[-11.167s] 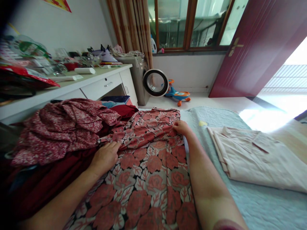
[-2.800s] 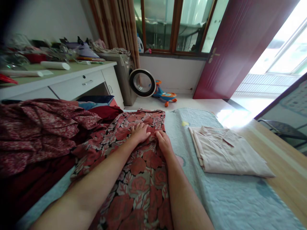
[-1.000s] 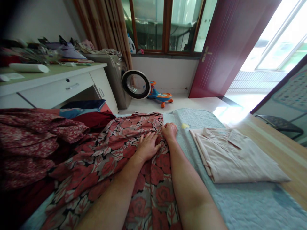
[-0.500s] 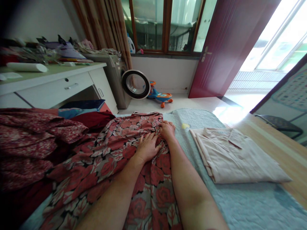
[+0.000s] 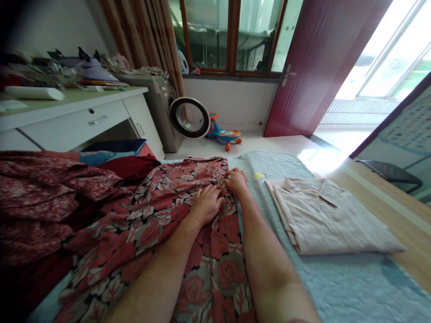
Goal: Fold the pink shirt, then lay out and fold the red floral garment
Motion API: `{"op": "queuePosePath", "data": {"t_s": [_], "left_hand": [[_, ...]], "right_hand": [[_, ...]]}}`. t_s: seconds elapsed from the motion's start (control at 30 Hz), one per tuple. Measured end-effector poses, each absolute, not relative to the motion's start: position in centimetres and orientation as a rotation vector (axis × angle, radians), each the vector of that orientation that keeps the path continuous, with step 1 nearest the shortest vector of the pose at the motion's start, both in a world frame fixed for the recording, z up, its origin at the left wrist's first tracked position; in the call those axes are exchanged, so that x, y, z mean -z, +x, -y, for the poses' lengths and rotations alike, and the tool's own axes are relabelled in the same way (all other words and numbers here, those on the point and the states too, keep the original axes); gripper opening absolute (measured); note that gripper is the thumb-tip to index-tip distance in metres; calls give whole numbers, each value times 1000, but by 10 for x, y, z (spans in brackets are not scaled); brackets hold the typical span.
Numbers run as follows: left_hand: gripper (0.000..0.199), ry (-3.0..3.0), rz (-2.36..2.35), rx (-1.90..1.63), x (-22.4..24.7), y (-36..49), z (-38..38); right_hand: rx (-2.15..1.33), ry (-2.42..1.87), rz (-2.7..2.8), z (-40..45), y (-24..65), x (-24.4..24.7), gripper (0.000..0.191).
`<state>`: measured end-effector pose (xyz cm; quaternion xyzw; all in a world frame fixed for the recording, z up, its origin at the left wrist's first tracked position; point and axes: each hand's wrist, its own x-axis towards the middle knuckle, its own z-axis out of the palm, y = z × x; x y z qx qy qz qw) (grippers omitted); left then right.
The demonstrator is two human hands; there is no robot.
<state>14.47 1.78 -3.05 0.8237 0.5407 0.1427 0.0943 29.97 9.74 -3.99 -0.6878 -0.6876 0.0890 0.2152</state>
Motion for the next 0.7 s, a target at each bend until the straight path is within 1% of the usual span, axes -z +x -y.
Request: {"op": "queuePosePath", "data": {"t_s": [0.13, 0.23, 0.33, 0.5, 0.57, 0.7], "left_hand": [[38, 2457, -1544, -390, 28, 143, -17], [32, 2476, -1519, -421, 26, 142, -18], [27, 2475, -1489, -451, 24, 141, -18], [31, 2492, -1402, -470, 23, 140, -18], [31, 2502, -1392, -461, 24, 139, -18], [33, 2527, -1356, -470, 27, 139, -20]], "right_hand": [[-234, -1980, 1884, -96, 301, 45, 27], [-216, -2013, 1823, -97, 303, 46, 26], [-286, -1914, 1734, -99, 306, 42, 26], [-835, -1577, 1615, -103, 304, 33, 8], [-989, -1505, 1586, -103, 303, 31, 9], [-1533, -1132, 1228, -101, 302, 34, 10]]}}
